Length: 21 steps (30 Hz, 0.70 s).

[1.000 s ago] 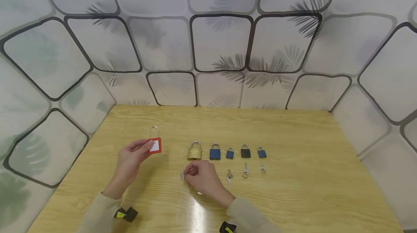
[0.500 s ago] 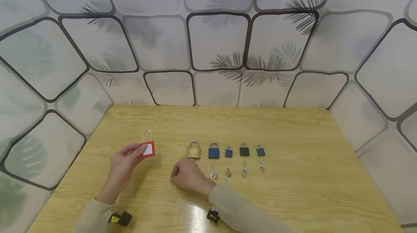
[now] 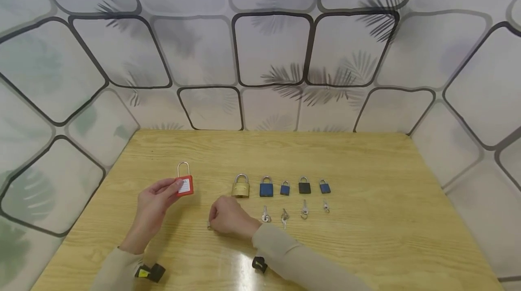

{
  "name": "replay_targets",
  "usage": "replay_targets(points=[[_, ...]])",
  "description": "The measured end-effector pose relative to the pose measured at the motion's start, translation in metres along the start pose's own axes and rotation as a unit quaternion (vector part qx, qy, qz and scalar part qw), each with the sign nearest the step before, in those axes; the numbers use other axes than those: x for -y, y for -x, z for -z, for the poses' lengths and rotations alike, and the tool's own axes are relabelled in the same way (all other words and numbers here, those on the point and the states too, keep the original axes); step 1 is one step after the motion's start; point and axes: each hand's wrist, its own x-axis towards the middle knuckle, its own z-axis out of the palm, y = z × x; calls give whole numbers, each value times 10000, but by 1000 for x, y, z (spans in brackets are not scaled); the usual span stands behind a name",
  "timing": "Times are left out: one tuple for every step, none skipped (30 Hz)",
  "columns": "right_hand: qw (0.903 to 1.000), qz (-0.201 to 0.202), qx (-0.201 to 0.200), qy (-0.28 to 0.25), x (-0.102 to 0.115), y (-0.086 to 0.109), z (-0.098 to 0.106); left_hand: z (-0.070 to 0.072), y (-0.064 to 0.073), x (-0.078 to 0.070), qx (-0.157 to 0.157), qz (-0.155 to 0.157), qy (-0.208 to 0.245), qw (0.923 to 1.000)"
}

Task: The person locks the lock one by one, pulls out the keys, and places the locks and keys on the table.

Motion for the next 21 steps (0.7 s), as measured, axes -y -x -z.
replay_targets(points=[[10000,-6,24,-38,1,1,0,0,0,0,6,11,6,10000],[10000,-2,37,-63,2,1,0,-1,0,0,15,24,12,10000],[9999,22,41,-90,3,2,0,-1,0,0,23,37,3,10000],[9999,55,40,-108,3,2,0,-1,0,0,36,52,-6,10000],[9999,84,41,-128,3,2,0,-2,0,0,41,67,-9,10000],[9998,98,44,-146,3,2,0,-2,0,0,48,85,-20,10000],[9998,134,23,-147,3,2,0,-2,0,0,54,96,-25,9999],[9998,159,15,-130,2,2,-1,-2,0,0,67,107,-34,9999],[9998,177,10,-126,2,1,-1,-2,0,0,71,113,-45,9999],[9998,189,0,-112,1,1,-1,-2,0,0,73,117,-36,9999],[9998,202,-22,-90,1,1,-2,-3,0,0,71,116,-37,9999],[9998,190,-28,-95,1,1,-2,-3,0,1,73,117,-34,9999],[9998,181,-27,-110,1,1,-2,-3,0,1,81,116,-23,9999],[9998,165,-24,-111,0,1,-2,-4,0,2,86,123,8,9999],[9998,147,-31,-102,0,2,-2,-4,0,2,92,126,39,9999],[9999,126,-41,-83,0,2,-2,-5,0,3,95,130,68,9998],[9999,84,-39,-80,-1,2,-2,-6,-1,3,98,132,76,9998],[9999,37,-41,-86,-1,3,-2,-6,-1,4,113,136,81,9998],[9999,-15,-50,-102,-2,4,-1,-6,-1,4,126,136,53,9998],[9999,-63,-65,-114,-2,5,0,-6,0,4,129,142,12,9998],[9998,-110,-73,-172,-2,7,1,-7,0,4,136,147,-69,9998]])
